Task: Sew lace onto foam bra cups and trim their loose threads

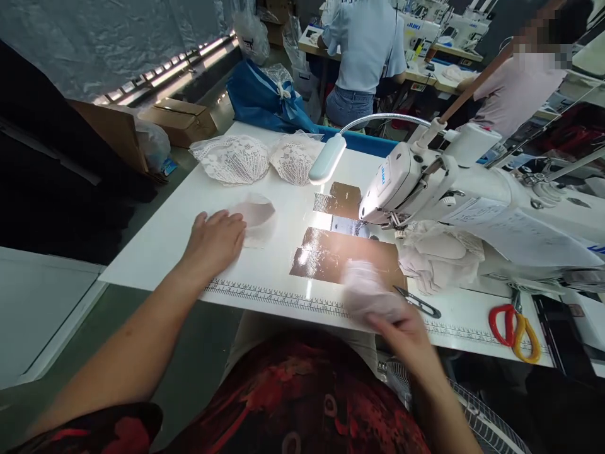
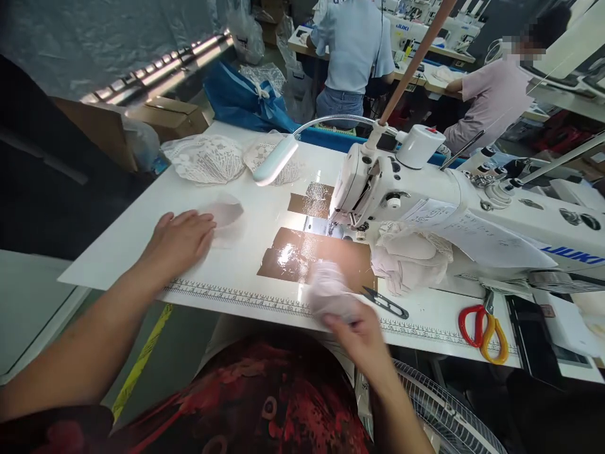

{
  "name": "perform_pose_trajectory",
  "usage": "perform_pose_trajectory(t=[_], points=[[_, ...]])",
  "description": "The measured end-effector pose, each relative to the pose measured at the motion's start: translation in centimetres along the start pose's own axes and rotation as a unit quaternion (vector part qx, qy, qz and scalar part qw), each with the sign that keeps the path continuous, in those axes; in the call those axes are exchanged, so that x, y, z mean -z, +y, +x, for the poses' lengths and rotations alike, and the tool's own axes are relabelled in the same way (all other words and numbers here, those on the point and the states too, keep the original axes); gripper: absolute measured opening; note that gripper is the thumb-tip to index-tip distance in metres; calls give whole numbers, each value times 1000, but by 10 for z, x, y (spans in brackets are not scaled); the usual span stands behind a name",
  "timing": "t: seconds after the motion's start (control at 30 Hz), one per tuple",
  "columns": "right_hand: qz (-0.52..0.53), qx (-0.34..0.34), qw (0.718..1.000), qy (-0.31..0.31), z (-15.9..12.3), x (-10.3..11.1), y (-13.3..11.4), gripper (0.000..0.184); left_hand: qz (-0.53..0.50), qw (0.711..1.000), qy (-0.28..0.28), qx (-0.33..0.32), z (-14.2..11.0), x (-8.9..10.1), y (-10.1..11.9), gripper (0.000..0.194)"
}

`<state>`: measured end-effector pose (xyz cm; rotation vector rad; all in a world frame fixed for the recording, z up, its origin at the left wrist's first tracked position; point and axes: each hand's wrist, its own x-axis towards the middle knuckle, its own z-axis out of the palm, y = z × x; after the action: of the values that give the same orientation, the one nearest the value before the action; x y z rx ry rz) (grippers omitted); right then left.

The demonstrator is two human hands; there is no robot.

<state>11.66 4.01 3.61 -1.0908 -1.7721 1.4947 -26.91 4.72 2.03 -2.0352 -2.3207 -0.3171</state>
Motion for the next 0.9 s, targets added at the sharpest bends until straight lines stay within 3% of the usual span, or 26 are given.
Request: perform_pose_trajectory(t=[0.07, 0.17, 0.23, 0.27, 0.3, 0.33, 0.37, 0.47, 0.53, 0.57, 0.6, 0.63, 0.7, 0.73, 0.77, 0.8, 0.9], points=[[59, -35, 996, -54, 16, -21, 3, 10, -29, 999, 20, -3, -7, 12, 2, 39], [114, -54, 987, -98, 34, -42, -7, 14, -188, 979, 13, -79, -24, 34, 36, 58], [121, -33, 986, -110, 42, -47, -18, 16, -333, 923, -107, -161, -33, 41, 70, 73], [101, -6, 989, -103, 45, -47, -23, 15, -390, 886, -164, -189, -35, 40, 85, 71], [68, 36, 994, -80, 46, -45, -29, 12, -434, 854, -199, -206, -36, 38, 98, 60], [26, 87, 995, -41, 46, -42, -33, 9, -460, 840, -207, -200, -36, 34, 107, 46], [-18, 136, 991, 12, 45, -37, -37, 9, -470, 843, -185, -183, -36, 29, 112, 34], [-81, 236, 948, 196, 36, -21, -42, 16, -420, 900, -73, -89, -33, 15, 111, 22], [-100, 238, 922, 290, 31, -15, -40, 15, -423, 899, -96, -61, -33, 14, 107, 26], [-115, 216, 921, 303, 30, -13, -38, 11, -463, 871, -145, -69, -35, 17, 107, 30], [-124, 181, 933, 284, 31, -13, -35, 8, -523, 822, -204, -92, -37, 21, 108, 34], [-119, 132, 956, 233, 32, -14, -31, 7, -587, 756, -262, -123, -40, 26, 110, 38], [-41, 18, 996, 72, 36, -17, -22, 17, -679, 624, -342, -179, -46, 37, 117, 53], [23, -30, 999, -11, 38, -19, -18, 22, -700, 588, -357, -194, -48, 41, 119, 64], [86, -67, 991, -75, 39, -22, -14, 25, -707, 583, -349, -198, -50, 43, 121, 74], [136, -92, 979, -122, 40, -25, -11, 27, -700, 611, -318, -190, -50, 44, 121, 80], [203, -90, 961, -162, 39, -33, -9, 26, -613, 762, -167, -123, -47, 37, 118, 85]])
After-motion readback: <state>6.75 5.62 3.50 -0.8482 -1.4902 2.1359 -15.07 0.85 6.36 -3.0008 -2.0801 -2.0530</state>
